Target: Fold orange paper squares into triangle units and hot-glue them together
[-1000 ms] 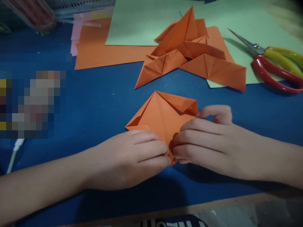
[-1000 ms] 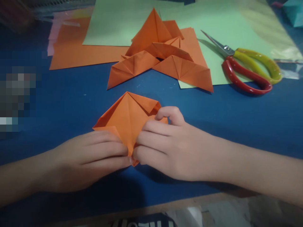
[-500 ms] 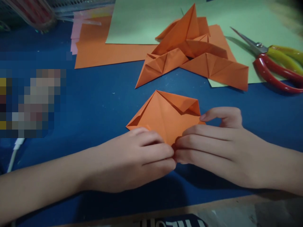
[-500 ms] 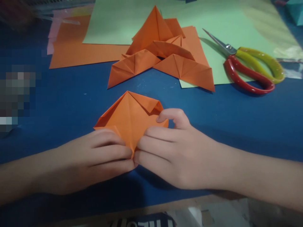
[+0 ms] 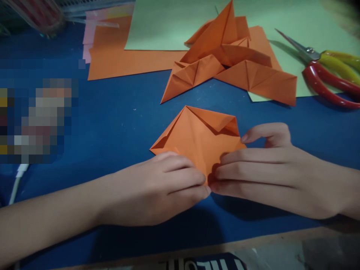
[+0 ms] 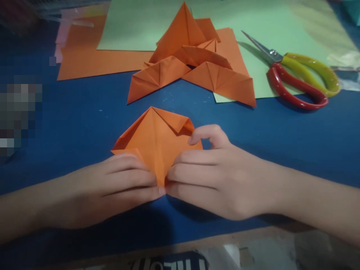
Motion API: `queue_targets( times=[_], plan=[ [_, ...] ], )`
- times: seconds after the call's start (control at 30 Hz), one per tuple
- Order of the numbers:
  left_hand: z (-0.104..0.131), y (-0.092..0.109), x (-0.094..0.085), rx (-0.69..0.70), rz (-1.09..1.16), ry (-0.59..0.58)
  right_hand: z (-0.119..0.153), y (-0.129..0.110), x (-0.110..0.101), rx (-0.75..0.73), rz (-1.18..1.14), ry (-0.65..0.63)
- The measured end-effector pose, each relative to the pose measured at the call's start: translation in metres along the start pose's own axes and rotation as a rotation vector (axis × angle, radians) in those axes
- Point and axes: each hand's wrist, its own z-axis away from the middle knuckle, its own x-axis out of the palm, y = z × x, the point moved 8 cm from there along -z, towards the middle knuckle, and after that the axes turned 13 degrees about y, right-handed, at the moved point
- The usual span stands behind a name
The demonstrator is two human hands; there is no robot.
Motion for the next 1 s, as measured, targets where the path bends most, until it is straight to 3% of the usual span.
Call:
queue_targets(
  times=[0.07, 0.23, 0.43, 0.87, 1.0],
  plan=[
    [0.0, 0.001, 0.0, 0.002, -0.016, 0.0, 0.001, 0.002, 0.0, 0.002, -0.046, -0.037],
    [0.005, -0.009, 0.006, -0.18, 0.012, -0.02, 0.001, 0.003, -0.007, -0.015, -0.008, -0.049],
    [0.002, 0.005, -0.001, 0.06, -0.033, 0.024, -0.002, -0.002, -0.004, -0.116, 0.193, -0.031],
    [0.004, 0.002, -0.002, 0.035, -0.081, 0.059, -0.012, 0.001, 0.006, -0.154, 0.205, -0.005],
    [0.004, 0.001, -0.001, 0.016, -0.067, 0.054, -0.013, 0.005, 0.006, -0.095, 0.167, 0.0]
  ],
)
